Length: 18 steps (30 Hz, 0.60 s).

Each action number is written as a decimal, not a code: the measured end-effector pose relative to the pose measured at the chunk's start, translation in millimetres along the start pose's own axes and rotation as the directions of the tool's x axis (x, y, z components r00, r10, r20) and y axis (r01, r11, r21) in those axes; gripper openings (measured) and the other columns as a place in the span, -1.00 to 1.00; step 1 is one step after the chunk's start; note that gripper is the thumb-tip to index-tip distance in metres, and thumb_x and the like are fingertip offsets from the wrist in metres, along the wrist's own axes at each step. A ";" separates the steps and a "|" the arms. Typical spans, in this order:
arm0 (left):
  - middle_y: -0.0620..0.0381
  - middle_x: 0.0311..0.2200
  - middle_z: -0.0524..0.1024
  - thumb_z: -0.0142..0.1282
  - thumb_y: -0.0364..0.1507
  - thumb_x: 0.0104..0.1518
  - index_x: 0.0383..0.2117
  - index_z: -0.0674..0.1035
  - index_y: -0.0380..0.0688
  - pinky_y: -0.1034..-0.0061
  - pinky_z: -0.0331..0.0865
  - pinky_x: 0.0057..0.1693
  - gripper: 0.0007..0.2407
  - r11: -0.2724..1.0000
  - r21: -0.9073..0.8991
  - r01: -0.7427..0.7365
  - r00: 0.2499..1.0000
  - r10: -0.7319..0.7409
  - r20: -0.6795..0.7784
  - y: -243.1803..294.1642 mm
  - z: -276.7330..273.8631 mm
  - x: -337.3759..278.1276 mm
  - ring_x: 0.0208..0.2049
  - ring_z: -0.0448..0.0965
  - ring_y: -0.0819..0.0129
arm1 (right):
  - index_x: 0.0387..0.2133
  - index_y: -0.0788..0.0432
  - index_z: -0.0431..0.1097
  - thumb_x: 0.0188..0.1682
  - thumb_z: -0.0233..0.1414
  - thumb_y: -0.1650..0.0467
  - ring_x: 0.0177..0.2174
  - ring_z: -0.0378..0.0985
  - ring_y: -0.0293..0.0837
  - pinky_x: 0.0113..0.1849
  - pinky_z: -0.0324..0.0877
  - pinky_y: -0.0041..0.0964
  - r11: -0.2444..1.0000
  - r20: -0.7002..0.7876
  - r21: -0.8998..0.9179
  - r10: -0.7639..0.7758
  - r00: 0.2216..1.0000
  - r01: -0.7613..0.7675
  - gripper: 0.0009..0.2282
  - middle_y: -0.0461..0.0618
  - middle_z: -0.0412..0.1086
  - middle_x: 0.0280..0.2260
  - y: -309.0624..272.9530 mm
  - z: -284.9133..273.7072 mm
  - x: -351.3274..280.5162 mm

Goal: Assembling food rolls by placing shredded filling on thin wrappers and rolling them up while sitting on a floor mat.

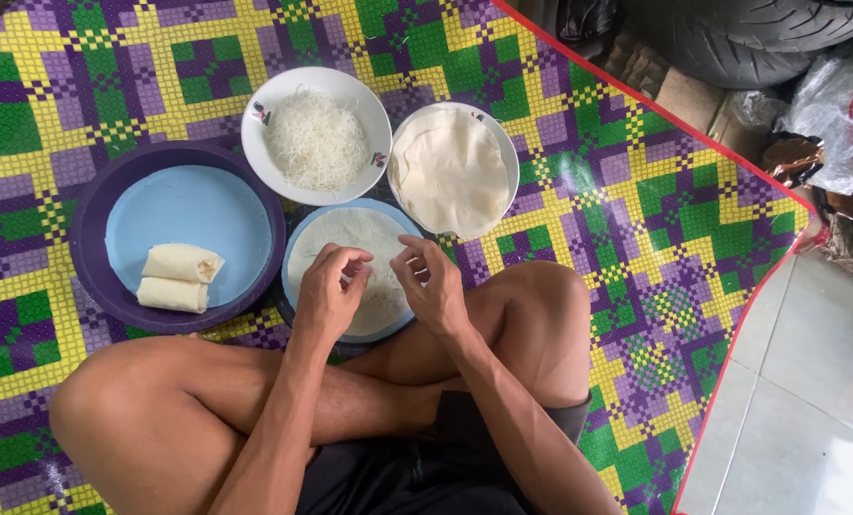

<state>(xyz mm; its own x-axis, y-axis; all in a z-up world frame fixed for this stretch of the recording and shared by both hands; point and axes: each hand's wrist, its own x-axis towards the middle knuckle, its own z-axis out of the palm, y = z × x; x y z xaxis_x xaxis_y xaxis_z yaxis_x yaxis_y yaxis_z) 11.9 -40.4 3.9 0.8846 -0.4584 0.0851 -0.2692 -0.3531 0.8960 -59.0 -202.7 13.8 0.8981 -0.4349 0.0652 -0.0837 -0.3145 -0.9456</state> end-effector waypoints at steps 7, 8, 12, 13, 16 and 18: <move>-0.18 -0.27 0.69 -0.05 -0.41 0.39 0.08 0.56 -0.30 0.23 0.64 -0.12 -0.73 0.991 -0.131 0.023 0.999 -0.019 0.030 48.3 -7.8 6.3 -0.18 0.72 -0.01 | -0.10 0.26 0.53 0.15 -0.02 0.38 -0.49 0.60 -0.16 -0.38 0.56 -0.30 0.984 -0.082 0.084 0.166 0.983 -0.159 -0.78 0.08 0.56 -0.48 -18.9 -13.2 8.5; -0.15 -0.22 0.70 -0.10 -0.37 0.40 0.07 0.59 -0.27 0.19 0.61 -0.05 -0.71 0.987 -0.155 0.037 0.998 -0.029 0.056 59.5 -5.3 9.5 -0.12 0.70 0.01 | -0.09 0.31 0.52 0.18 -0.04 0.35 -0.41 0.63 -0.10 -0.29 0.58 -0.20 0.973 -0.132 0.135 0.204 0.970 -0.187 -0.74 0.15 0.57 -0.42 -31.2 -20.4 8.4; -0.51 0.19 0.38 -0.42 -0.18 0.44 0.24 0.43 -0.39 -0.19 0.07 0.36 -0.48 0.942 -0.332 0.047 0.976 0.027 0.215 145.2 30.5 22.2 0.28 0.28 -0.41 | 0.12 0.46 0.34 0.25 -0.36 0.27 0.09 0.44 0.13 0.09 0.36 0.05 0.943 -0.290 0.308 0.221 0.931 -0.128 -0.51 0.37 0.46 0.02 -92.1 -68.0 2.5; -0.51 0.19 0.38 -0.42 -0.18 0.44 0.24 0.43 -0.39 -0.19 0.07 0.36 -0.48 0.939 -0.342 0.034 0.967 0.055 0.247 161.5 48.5 22.3 0.28 0.28 -0.41 | 0.12 0.46 0.34 0.25 -0.36 0.27 0.09 0.44 0.13 0.09 0.36 0.05 0.946 -0.332 0.302 0.223 0.917 -0.120 -0.51 0.37 0.46 0.02 -98.0 -84.1 -5.5; -0.50 0.20 0.35 -0.42 -0.19 0.44 0.25 0.40 -0.39 -0.18 0.05 0.37 -0.49 0.920 -0.391 -0.006 0.919 0.160 0.362 211.2 105.6 25.1 0.29 0.25 -0.40 | 0.40 0.26 -0.07 0.29 -0.52 0.26 0.38 -0.18 0.14 0.33 -0.20 0.06 0.972 -0.325 0.222 0.147 0.934 -0.075 -0.51 0.21 -0.09 0.42 -105.5 -129.6 -34.8; -0.49 0.22 0.31 -0.43 -0.20 0.45 0.26 0.37 -0.38 -0.17 0.02 0.38 -0.50 0.901 -0.434 -0.018 0.861 0.234 0.451 244.6 146.3 34.8 0.30 0.21 -0.40 | 0.34 0.35 -0.03 0.18 -0.48 0.23 0.36 0.03 -0.01 0.32 -0.10 -0.21 0.882 -0.457 0.461 0.333 0.825 -0.101 -0.46 0.19 -0.03 0.40 -97.2 -153.6 -56.0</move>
<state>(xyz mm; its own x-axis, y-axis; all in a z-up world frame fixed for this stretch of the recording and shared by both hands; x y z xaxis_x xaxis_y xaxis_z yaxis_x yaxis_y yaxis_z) -78.8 -262.0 162.2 0.5276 -0.8451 0.0867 -0.0934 0.0438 0.9947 -167.5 -277.4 151.1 0.5156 -0.8490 -0.1156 0.0344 0.1553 -0.9873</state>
